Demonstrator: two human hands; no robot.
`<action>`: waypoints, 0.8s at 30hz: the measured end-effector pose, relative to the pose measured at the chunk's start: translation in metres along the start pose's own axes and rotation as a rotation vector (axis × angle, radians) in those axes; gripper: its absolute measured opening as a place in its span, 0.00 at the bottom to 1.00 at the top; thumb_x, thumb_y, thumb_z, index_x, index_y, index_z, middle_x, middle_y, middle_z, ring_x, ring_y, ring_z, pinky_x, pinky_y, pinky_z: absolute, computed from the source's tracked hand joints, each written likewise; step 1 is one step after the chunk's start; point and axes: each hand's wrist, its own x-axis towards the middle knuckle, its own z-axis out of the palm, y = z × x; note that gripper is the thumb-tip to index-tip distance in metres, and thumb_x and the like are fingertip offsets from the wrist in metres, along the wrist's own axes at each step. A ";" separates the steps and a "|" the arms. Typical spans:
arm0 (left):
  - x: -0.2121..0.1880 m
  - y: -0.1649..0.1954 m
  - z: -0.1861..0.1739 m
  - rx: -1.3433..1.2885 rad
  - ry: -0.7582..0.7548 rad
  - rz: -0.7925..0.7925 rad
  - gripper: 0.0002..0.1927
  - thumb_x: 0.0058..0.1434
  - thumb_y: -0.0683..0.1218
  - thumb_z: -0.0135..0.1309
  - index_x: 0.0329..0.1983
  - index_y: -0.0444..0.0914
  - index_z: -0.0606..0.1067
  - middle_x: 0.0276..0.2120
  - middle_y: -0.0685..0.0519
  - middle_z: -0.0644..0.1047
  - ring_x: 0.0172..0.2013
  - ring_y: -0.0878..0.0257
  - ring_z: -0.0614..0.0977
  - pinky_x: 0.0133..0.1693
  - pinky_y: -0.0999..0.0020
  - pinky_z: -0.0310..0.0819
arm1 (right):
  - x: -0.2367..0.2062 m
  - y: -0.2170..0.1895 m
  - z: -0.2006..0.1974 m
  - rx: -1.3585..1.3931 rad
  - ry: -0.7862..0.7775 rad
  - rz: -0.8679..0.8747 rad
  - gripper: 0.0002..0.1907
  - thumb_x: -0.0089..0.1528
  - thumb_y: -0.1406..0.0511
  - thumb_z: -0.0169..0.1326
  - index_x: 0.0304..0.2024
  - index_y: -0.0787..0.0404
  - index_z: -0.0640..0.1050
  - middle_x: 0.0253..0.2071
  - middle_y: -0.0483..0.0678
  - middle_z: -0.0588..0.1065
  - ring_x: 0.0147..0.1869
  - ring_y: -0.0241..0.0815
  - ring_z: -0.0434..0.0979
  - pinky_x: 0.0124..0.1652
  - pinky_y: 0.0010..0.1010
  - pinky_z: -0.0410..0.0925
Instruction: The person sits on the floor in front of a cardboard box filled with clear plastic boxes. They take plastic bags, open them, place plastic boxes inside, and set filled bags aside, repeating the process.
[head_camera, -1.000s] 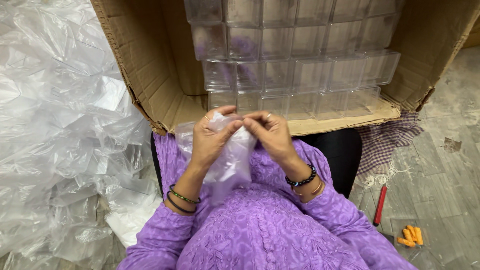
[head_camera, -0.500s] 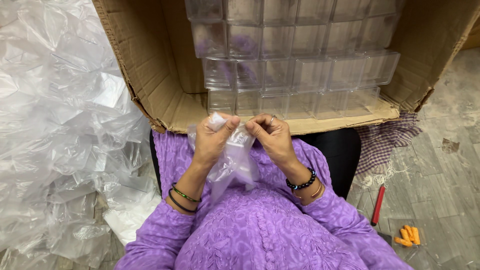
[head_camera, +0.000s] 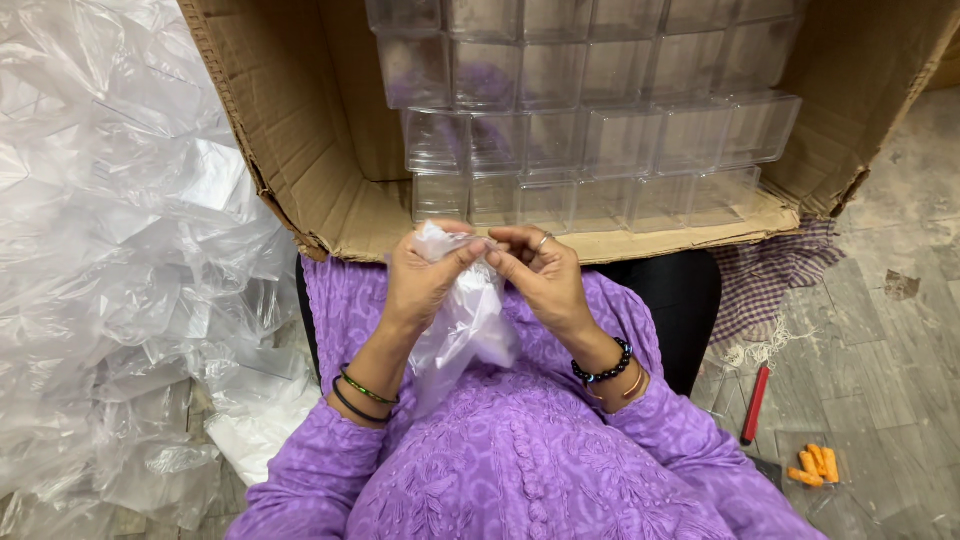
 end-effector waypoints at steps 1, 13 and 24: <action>0.000 -0.002 0.001 0.067 0.020 0.002 0.10 0.61 0.41 0.65 0.44 0.34 0.79 0.37 0.53 0.83 0.38 0.69 0.82 0.41 0.75 0.78 | -0.001 0.000 0.000 -0.015 -0.006 -0.024 0.12 0.66 0.71 0.60 0.52 0.67 0.80 0.41 0.43 0.79 0.44 0.29 0.76 0.43 0.20 0.70; -0.004 -0.009 0.003 0.228 0.010 -0.009 0.09 0.63 0.47 0.63 0.39 0.36 0.82 0.27 0.62 0.78 0.27 0.77 0.72 0.28 0.81 0.64 | 0.003 0.001 -0.004 0.185 0.006 -0.011 0.04 0.67 0.67 0.60 0.40 0.63 0.80 0.36 0.40 0.77 0.39 0.28 0.73 0.41 0.20 0.68; -0.007 -0.025 0.004 0.502 -0.017 0.164 0.19 0.72 0.51 0.58 0.29 0.36 0.72 0.25 0.63 0.69 0.28 0.75 0.67 0.29 0.78 0.61 | -0.002 0.001 -0.001 0.135 -0.036 -0.160 0.05 0.69 0.67 0.59 0.39 0.62 0.78 0.39 0.38 0.72 0.41 0.26 0.68 0.43 0.19 0.64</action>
